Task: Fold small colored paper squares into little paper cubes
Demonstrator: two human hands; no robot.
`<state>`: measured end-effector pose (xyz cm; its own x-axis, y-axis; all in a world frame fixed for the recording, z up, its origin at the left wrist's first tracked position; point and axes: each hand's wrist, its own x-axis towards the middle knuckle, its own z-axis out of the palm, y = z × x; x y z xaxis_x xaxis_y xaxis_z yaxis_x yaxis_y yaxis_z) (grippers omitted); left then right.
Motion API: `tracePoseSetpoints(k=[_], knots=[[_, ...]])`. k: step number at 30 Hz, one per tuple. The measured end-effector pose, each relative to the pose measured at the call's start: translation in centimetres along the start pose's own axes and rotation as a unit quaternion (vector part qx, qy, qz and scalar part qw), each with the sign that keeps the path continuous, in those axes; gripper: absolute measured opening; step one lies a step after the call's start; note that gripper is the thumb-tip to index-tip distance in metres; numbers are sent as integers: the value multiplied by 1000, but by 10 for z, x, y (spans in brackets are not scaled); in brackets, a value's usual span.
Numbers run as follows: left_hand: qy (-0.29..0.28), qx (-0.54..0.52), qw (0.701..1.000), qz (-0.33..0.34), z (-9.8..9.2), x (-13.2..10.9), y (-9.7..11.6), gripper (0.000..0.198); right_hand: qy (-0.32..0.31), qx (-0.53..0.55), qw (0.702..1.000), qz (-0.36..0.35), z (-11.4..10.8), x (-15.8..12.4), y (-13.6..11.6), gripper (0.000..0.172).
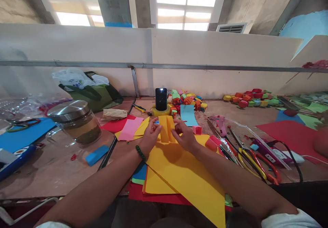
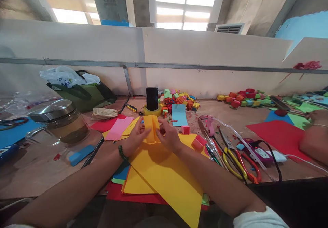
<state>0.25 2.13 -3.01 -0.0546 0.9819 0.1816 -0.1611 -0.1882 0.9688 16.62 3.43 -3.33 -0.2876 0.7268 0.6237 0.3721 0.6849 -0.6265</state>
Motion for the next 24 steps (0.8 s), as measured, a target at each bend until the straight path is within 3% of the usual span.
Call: tracePoseSetpoints(k=[3,5,9,15,21,24], knots=[[-25,67,996,51,9,-6,5,63,-9,-27,999,-31,3,-2,1,32],[-11,94,994,62,11,-8,9,64,-11,-53,997,-54,5,-4,0,33],[56,63,996,-9,5,-5,13,68,0,-80,996,-46,2,-4,-1,34],[-32,-47,994,-98,-2,2,8,24,20,-11,1000,7,-6,2,5,33],[-73,-66,982,-159,-5,-1,12,45,21,52,998,29,-8,7,13,34],[-101,-91,978,-157,-7,-2,15,50,15,65,997,37,-10,8,15,36]])
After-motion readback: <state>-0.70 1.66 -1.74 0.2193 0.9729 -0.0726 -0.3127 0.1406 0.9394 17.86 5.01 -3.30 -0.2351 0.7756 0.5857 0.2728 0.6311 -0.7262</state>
